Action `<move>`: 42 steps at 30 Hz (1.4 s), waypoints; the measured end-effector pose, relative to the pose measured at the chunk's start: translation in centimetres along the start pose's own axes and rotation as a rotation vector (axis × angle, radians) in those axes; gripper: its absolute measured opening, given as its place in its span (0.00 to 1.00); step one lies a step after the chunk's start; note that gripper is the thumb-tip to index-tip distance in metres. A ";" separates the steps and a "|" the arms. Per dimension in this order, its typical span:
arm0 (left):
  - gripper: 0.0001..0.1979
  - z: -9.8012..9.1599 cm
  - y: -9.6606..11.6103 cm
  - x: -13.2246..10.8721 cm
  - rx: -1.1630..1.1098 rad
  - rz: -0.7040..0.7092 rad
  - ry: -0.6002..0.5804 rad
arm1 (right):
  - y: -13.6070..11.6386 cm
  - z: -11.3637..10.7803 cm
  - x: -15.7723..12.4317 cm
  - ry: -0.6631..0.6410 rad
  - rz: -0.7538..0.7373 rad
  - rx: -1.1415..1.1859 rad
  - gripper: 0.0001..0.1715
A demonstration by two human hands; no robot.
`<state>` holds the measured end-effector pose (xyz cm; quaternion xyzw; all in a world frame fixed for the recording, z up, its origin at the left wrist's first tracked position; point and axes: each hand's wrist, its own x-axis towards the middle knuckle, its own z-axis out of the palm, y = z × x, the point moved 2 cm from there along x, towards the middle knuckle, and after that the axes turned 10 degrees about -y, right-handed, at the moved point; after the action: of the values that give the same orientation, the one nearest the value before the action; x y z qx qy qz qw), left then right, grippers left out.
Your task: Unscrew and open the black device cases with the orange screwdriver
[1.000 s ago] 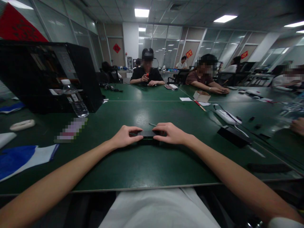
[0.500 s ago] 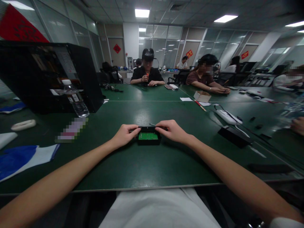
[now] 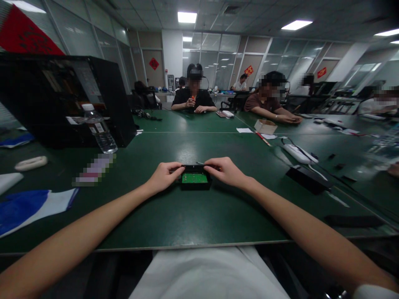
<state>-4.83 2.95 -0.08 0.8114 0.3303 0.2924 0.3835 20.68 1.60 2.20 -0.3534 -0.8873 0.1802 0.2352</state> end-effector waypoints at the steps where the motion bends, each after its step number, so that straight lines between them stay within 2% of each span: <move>1: 0.19 0.0 0.0 0.0 0.006 0.000 -0.001 | 0.0 0.0 0.0 0.000 -0.001 0.001 0.16; 11: 0.19 -0.1 0.4 0.0 -0.011 0.001 -0.010 | 0.2 0.0 -0.1 -0.014 -0.010 -0.016 0.17; 17: 0.22 0.7 1.1 0.4 -0.032 0.011 -0.080 | 0.0 -0.1 -0.1 -0.027 -0.043 -0.017 0.17; 19: 0.26 1.1 1.2 0.6 -0.064 0.014 -0.105 | 0.0 -0.1 -0.1 -0.038 -0.049 -0.022 0.17; 23: 0.41 1.7 1.2 0.6 -0.150 0.017 -0.164 | 0.1 -0.2 -0.2 -0.047 -0.060 -0.025 0.17; 25: 0.44 1.8 1.2 0.5 -0.137 0.019 -0.162 | 0.1 -0.2 -0.2 -0.045 -0.061 -0.023 0.17; 36: 0.33 1.9 1.0 0.6 -0.097 0.041 -0.129 | -0.1 -0.3 -0.1 -0.058 -0.047 -0.024 0.17; 42: 0.32 1.9 1.3 0.6 -0.108 0.029 -0.124 | 0.0 -0.3 -0.1 -0.050 -0.042 -0.017 0.17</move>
<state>-2.65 1.96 0.15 0.8108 0.2781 0.2643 0.4421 20.88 1.55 2.40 -0.3321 -0.9016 0.1763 0.2138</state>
